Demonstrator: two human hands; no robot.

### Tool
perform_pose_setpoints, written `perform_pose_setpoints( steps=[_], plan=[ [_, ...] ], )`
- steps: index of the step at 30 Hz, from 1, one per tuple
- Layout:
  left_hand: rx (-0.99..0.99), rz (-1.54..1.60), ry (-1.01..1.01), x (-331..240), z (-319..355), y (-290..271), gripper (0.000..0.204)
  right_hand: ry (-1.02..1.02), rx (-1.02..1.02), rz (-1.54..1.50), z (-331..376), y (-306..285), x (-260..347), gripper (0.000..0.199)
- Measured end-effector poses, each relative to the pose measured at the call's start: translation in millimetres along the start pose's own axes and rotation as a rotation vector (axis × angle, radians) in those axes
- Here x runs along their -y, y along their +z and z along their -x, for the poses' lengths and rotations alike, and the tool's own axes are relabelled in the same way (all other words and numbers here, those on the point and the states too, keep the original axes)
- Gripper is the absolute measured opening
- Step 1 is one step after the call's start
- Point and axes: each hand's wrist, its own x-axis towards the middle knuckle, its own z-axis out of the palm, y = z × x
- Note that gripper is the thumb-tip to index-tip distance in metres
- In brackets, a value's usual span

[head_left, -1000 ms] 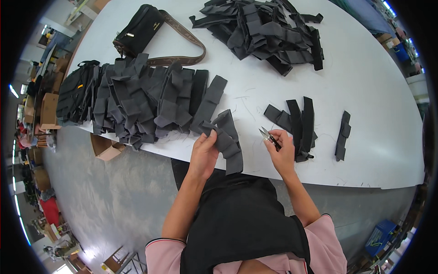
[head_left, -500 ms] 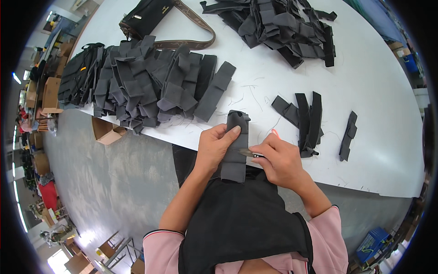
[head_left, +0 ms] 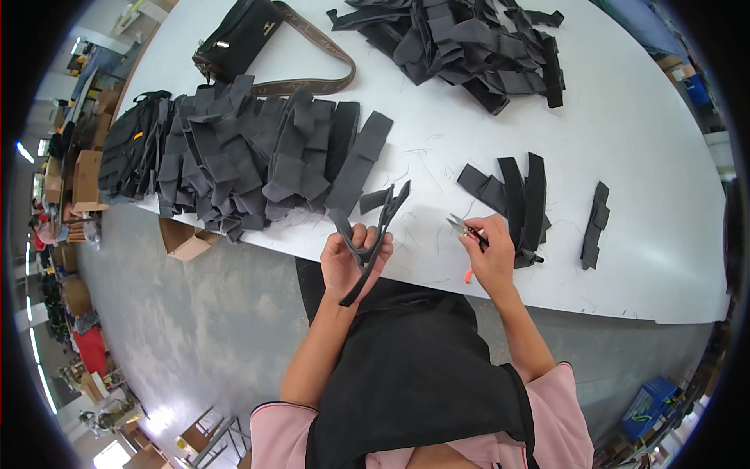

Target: Sort and organize black fabric straps on a large white table in a manufacturing facility.

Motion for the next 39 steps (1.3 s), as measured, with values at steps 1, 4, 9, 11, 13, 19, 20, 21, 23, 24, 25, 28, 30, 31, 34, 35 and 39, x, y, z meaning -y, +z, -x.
perform_pose_setpoints(
  steps=[1,4,9,11,13,19,20,21,23,24,25,28,30,31,34,35,39],
  plan=[
    [-0.004,-0.001,0.005,1,0,-2,0.027,0.0,0.005,-0.004,1,1,-5,0.016],
    [0.111,0.033,0.008,1,-2,-3,0.029,0.018,0.055,0.42,-4,1,-21,0.024],
    [0.134,-0.598,0.211,-6,13,7,0.024,0.067,0.175,-0.134,-9,8,29,0.049],
    [0.078,-0.935,0.157,7,11,24,0.015,0.344,0.3,-0.859,-10,32,44,0.046],
    [0.235,-1.261,0.142,9,11,41,0.014,0.78,0.544,-1.264,-18,53,40,0.042],
    [0.002,-1.478,0.486,-16,58,51,0.028,0.121,0.197,-0.831,-45,17,60,0.032],
    [-0.136,-1.56,0.562,-17,54,41,0.027,0.109,0.153,-0.657,-53,23,41,0.034],
    [-0.283,-1.631,0.623,-15,52,29,0.025,0.038,0.22,-0.058,-66,36,30,0.038],
    [-0.239,-1.781,0.581,-7,60,10,0.025,-0.36,0.403,0.274,-62,61,-10,0.043],
    [-0.204,-1.937,0.533,-13,60,2,0.024,-0.3,0.407,0.202,-66,62,7,0.044],
    [-0.166,-1.946,0.569,-12,66,4,0.024,-0.21,0.415,0.146,-62,50,23,0.045],
    [-0.179,-1.581,0.131,-28,83,-32,0.025,0.257,0.311,-0.374,-77,44,45,0.042],
    [-0.119,-1.584,0.083,-48,91,-46,0.024,0.433,0.374,-0.727,-93,51,63,0.044],
    [-0.104,-1.71,0.057,-63,96,-40,0.025,0.484,0.358,-0.776,-94,54,96,0.044],
    [-0.189,-1.684,0.103,-95,104,-60,0.029,0.527,0.406,-0.855,-105,72,153,0.04],
    [-0.205,-1.741,0.081,-105,101,-67,0.031,0.535,0.364,-0.834,-110,79,164,0.04],
    [-0.02,-1.79,-0.172,-128,92,-118,0.041,0.5,0.302,-0.902,-129,129,198,0.042]
  ],
)
